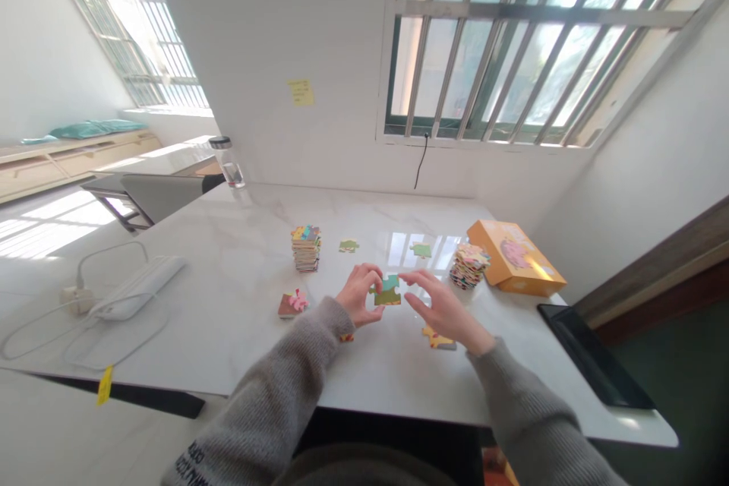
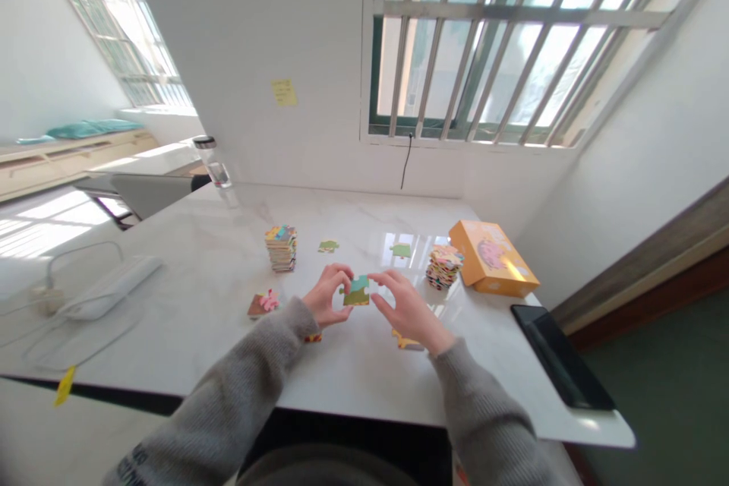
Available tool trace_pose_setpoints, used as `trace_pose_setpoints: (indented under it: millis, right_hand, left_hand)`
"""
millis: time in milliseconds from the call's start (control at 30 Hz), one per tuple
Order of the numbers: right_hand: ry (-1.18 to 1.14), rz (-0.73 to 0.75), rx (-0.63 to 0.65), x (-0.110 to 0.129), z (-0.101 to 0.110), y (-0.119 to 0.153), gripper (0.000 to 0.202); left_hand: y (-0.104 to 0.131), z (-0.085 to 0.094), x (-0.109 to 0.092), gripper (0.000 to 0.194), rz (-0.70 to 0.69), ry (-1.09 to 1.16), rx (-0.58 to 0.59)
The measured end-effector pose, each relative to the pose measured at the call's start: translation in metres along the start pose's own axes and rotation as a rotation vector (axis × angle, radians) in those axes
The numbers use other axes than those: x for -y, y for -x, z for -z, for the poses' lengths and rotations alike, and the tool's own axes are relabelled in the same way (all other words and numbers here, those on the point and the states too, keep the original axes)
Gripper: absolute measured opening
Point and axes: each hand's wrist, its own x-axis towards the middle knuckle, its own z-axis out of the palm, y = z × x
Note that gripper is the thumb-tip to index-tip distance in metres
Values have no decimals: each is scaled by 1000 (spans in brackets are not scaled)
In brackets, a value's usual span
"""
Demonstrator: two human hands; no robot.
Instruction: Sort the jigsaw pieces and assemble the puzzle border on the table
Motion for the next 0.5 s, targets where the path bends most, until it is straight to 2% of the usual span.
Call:
trace_pose_setpoints:
  millis: [100,167,333,400,500]
  right_hand:
    - [-131,-63,-6,-7,-13,-29,32]
    - [-281,-152,27,-15,-23,-35,34]
    - [-604,-236,37,-20,-42,-22,42]
    - [-648,-256,6,-17,-45,-17,41]
    - [-659,-270,-55,-14,-43,-15,39]
  left_hand:
    - [0,0,-1,37,1,74,12]
    - [0,1,-1,38,7,95,6]
    - [-1,-2,2,36,-30,119,3]
    - [0,-3,4,37,-36,146,6]
    - [2,-4,7,51,-31,167,-3]
